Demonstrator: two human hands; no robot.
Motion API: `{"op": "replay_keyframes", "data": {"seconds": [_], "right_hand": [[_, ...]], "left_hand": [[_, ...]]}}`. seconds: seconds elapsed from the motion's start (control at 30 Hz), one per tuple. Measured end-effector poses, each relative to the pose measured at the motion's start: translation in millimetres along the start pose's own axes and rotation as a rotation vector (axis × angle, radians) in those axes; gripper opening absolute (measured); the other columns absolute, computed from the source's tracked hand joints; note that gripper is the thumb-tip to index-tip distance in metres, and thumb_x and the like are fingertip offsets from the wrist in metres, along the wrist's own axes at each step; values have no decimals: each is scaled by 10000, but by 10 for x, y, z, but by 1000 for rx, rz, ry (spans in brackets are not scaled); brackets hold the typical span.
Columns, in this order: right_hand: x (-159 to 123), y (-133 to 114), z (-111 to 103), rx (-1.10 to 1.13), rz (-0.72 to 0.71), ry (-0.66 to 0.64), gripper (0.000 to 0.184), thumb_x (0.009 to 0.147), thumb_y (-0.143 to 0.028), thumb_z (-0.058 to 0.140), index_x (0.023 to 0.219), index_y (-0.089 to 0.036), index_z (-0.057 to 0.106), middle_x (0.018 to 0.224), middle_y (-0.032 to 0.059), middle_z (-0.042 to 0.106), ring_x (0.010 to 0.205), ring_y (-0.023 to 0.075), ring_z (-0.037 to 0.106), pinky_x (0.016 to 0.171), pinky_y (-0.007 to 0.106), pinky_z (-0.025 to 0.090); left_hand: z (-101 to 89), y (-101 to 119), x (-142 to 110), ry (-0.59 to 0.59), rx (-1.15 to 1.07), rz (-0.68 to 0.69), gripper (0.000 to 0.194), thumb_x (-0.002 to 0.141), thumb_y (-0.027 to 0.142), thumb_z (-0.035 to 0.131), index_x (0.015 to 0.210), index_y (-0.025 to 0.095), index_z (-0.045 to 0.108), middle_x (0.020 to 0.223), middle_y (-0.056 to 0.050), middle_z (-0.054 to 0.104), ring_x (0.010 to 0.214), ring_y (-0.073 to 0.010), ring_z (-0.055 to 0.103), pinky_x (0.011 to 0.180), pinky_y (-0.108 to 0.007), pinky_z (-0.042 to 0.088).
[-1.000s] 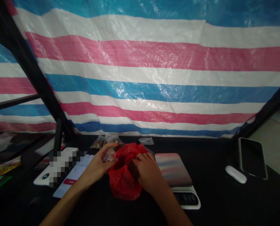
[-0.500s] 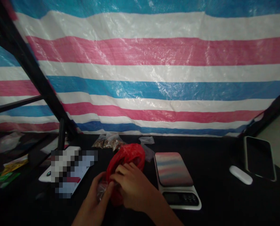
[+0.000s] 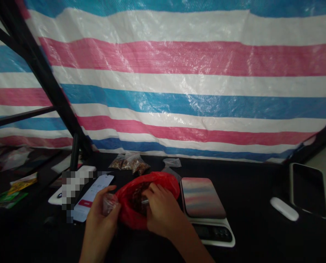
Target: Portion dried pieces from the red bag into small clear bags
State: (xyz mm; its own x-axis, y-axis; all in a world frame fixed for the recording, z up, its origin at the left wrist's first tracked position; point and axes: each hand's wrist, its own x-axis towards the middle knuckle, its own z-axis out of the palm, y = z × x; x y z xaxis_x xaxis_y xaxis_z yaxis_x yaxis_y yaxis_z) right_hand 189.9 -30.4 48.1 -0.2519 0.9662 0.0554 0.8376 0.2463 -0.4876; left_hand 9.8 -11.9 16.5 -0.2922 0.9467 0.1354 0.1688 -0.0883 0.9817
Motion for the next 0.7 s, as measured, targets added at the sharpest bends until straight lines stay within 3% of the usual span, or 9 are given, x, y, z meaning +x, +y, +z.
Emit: {"op": "replay_keyframes", "data": {"seconds": [0.13, 0.3, 0.53, 0.7], "right_hand": [[-3, 47, -27, -37, 42, 30, 417, 786, -96, 535, 1161, -218, 671, 1174, 70, 649, 1122, 242, 619, 938, 330, 457], [14, 66, -10, -123, 85, 12, 420, 861, -163, 515, 1244, -285, 636, 1232, 50, 624, 951, 229, 692, 780, 329, 481], [48, 118, 36, -241, 139, -30, 571, 817, -87, 531, 1327, -336, 593, 1356, 43, 568, 881, 212, 717, 729, 324, 485], [48, 115, 19, -282, 147, -45, 601, 784, -72, 551, 1321, -336, 603, 1364, 35, 582, 878, 217, 729, 735, 319, 493]], "left_hand": [[28, -158, 22, -132, 67, -55, 564, 723, 406, 628, 1227, 155, 590, 1016, -87, 709, 910, -279, 713, 853, -440, 573], [86, -212, -9, -338, 92, -106, 556, 731, 455, 644, 1201, 158, 612, 1089, -118, 737, 1001, -308, 717, 894, -442, 566], [92, -142, 115, -334, 12, -54, 443, 731, 349, 633, 1140, 178, 621, 1015, -87, 740, 858, -270, 724, 764, -386, 582], [89, -135, 172, -377, 164, -45, 405, 763, 307, 582, 1152, 205, 628, 955, -63, 755, 832, -269, 730, 756, -374, 564]]}}
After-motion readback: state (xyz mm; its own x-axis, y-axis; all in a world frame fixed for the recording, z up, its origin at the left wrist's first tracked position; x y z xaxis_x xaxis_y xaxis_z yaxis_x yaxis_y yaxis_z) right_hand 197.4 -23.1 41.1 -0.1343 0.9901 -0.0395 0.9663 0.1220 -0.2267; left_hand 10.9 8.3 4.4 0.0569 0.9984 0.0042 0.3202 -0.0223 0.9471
